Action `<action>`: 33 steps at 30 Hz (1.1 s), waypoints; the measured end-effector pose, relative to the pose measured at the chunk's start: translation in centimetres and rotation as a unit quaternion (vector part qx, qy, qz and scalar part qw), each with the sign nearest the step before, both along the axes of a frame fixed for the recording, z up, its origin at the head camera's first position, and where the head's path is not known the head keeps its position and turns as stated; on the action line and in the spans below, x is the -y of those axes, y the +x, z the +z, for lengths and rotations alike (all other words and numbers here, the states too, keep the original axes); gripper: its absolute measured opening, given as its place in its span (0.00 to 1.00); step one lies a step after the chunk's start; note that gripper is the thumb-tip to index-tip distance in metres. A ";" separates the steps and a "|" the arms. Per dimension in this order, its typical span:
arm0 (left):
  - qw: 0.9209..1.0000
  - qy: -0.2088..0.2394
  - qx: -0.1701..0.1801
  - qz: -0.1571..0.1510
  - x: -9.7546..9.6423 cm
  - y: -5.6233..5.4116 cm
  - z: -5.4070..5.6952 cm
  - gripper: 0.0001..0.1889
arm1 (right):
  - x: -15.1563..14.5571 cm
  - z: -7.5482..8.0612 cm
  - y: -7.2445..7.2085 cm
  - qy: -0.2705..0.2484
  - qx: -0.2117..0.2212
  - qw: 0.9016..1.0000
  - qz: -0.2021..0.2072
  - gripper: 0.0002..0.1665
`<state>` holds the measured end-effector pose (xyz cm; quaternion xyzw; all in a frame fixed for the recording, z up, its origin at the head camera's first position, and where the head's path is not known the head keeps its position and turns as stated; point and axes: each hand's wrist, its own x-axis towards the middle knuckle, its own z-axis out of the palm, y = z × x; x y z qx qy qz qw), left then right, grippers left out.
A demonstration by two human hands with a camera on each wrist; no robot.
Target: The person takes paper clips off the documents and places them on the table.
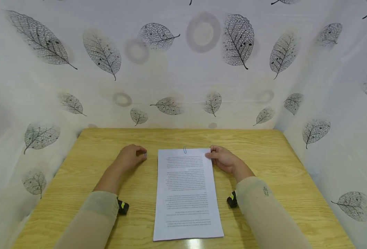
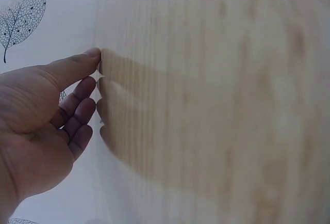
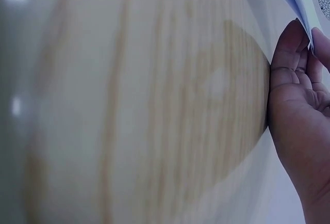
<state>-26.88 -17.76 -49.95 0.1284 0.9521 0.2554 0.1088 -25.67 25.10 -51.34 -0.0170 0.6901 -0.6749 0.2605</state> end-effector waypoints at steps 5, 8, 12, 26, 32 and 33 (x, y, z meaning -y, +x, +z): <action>1.000 0.001 0.003 0.004 0.0 0.0 -0.1 0.20 | 0.0 0.1 0.0 -0.001 0.000 1.000 0.000 0.10; 1.000 0.003 0.002 0.004 0.0 0.0 -0.2 0.21 | 0.0 0.2 0.0 -0.001 0.000 1.000 0.001 0.10; 1.000 0.011 0.002 0.007 0.1 0.0 -0.2 0.21 | -0.1 0.2 0.0 -0.002 -0.001 1.000 0.004 0.10; 0.998 0.053 0.020 0.022 0.2 0.5 -0.2 0.31 | 0.0 0.5 0.4 -0.010 -0.003 1.000 0.009 0.10; 0.999 0.041 0.005 0.031 -0.2 0.7 0.2 0.32 | 0.0 0.6 0.3 -0.012 -0.002 1.000 0.008 0.10; 0.999 0.037 0.002 0.031 -0.3 0.7 0.3 0.32 | 0.0 0.5 0.3 -0.012 -0.001 1.000 0.008 0.10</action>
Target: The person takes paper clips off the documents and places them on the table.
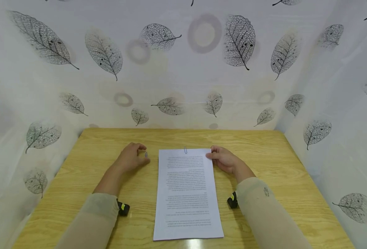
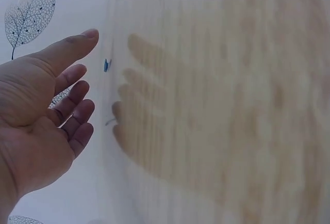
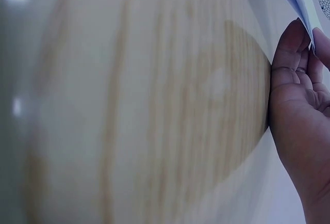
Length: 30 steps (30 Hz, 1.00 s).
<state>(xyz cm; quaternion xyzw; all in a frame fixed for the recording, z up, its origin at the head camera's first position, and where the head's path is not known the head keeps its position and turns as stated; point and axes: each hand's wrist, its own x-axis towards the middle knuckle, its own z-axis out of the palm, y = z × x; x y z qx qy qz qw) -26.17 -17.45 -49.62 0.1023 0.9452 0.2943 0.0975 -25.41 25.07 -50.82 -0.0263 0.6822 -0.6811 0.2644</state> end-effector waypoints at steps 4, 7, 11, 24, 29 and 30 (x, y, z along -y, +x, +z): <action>1.000 -0.008 -0.013 -0.009 -0.7 0.1 0.6 0.32 | 0.0 -0.1 -0.1 0.002 0.003 1.000 -0.002 0.11; 1.000 -0.003 -0.023 -0.015 -1.4 0.2 1.2 0.31 | 0.0 0.0 0.0 0.002 0.005 1.000 -0.004 0.11; 0.999 0.026 -0.023 -0.016 -2.6 0.5 2.2 0.31 | 0.1 0.2 0.0 -0.002 0.004 1.000 -0.001 0.10; 0.997 0.061 -0.028 -0.034 -8.5 1.4 4.6 0.29 | -0.1 -0.1 0.0 -0.001 -0.004 1.000 0.001 0.10; 0.997 0.056 -0.037 -0.043 -10.2 1.6 4.6 0.27 | 0.0 -0.1 0.0 -0.003 0.000 1.000 -0.002 0.10; 0.997 0.053 -0.040 -0.045 -10.5 1.7 4.5 0.27 | 0.0 -0.1 0.0 -0.002 0.000 1.000 -0.002 0.10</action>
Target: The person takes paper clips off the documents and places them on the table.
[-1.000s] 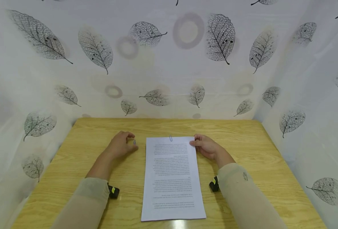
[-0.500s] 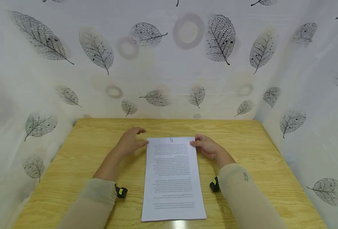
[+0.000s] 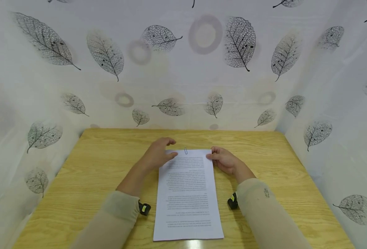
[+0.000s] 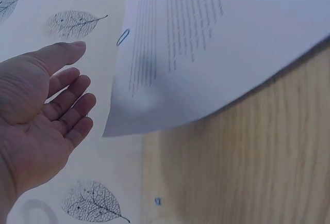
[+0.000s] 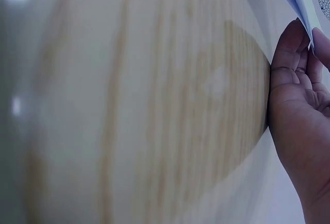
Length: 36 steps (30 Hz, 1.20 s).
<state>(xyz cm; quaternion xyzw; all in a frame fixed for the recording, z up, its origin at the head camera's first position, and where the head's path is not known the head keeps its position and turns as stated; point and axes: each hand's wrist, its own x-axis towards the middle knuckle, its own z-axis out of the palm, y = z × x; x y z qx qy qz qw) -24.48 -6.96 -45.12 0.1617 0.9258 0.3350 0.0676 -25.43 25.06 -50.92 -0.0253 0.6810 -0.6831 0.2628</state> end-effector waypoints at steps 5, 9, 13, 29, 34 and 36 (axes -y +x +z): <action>1.000 -0.004 -0.005 -0.010 -1.3 0.3 -0.4 0.27 | 0.1 -0.2 0.0 0.000 0.004 1.000 -0.009 0.10; 1.000 -0.010 -0.009 -0.009 -2.3 0.3 -1.0 0.25 | 0.1 -0.4 -0.1 0.002 0.004 1.000 -0.012 0.11; 1.000 -0.017 -0.014 0.002 -3.1 0.1 -1.6 0.23 | 0.0 -0.6 -0.2 0.006 0.005 1.000 -0.014 0.11; 0.999 -0.027 -0.001 0.022 -4.8 -0.9 -2.6 0.17 | -0.1 -0.6 -0.3 0.007 0.004 1.000 -0.012 0.11; 0.999 -0.029 0.007 0.025 -5.0 -0.9 -2.8 0.17 | -0.1 -0.5 -0.3 0.009 0.004 1.000 -0.012 0.11; 0.999 -0.028 0.008 0.027 -5.0 -1.0 -2.9 0.16 | -0.2 -0.5 -0.3 0.010 0.002 1.000 -0.009 0.11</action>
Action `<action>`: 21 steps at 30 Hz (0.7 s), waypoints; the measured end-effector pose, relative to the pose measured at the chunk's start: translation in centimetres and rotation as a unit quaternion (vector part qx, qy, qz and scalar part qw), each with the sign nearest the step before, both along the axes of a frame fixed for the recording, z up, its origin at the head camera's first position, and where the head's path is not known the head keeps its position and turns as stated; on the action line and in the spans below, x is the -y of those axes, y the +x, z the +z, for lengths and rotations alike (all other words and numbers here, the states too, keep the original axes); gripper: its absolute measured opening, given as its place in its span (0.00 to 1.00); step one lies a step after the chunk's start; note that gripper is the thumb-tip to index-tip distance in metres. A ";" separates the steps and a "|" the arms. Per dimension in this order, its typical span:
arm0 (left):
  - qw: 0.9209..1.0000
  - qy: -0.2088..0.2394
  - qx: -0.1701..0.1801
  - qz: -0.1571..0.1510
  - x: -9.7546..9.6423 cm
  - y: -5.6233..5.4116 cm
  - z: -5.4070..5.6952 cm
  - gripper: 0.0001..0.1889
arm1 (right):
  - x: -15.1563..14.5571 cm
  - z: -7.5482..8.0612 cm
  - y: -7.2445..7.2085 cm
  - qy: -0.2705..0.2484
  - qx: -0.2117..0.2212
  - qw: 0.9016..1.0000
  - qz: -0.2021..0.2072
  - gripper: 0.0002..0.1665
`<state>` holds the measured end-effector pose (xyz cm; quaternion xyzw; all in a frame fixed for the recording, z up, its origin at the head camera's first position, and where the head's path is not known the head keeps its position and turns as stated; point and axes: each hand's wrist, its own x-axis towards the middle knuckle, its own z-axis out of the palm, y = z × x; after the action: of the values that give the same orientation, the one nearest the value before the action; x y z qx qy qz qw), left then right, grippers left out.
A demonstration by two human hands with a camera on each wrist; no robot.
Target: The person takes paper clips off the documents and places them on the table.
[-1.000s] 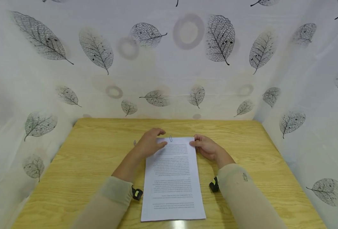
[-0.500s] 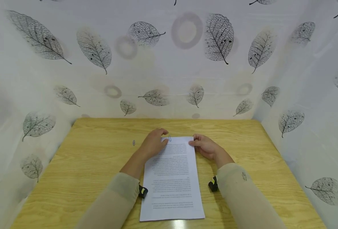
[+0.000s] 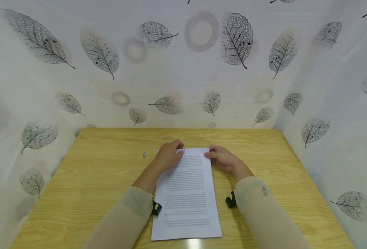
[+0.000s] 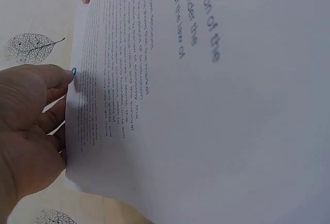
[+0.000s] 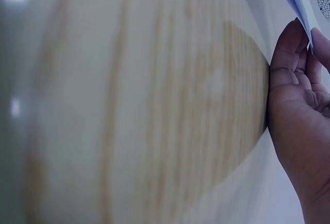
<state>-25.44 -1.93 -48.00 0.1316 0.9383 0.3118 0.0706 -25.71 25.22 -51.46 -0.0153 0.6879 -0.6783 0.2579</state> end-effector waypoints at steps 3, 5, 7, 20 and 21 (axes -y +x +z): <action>1.000 -0.001 -0.002 0.001 0.0 0.0 -0.1 0.16 | -0.1 -0.1 -0.1 0.001 -0.003 1.000 0.004 0.10; 1.000 -0.001 -0.005 0.001 0.0 0.0 -0.2 0.15 | -0.1 -0.2 -0.1 0.000 -0.004 1.000 0.005 0.10; 1.000 0.000 -0.008 0.000 0.0 0.0 -0.3 0.14 | -0.1 -0.2 -0.1 -0.001 -0.003 1.000 0.005 0.10; 1.000 0.011 -0.013 0.012 -0.2 0.0 -0.7 0.13 | 0.0 -0.1 -0.1 -0.003 0.001 1.000 -0.003 0.10; 1.000 0.013 -0.012 0.011 -0.2 0.0 -0.6 0.14 | 0.0 0.0 0.0 -0.003 0.001 1.000 -0.003 0.10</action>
<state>-25.46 -1.72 -48.65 0.1259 0.9364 0.3231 0.0540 -25.74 25.19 -51.47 -0.0131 0.6855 -0.6813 0.2564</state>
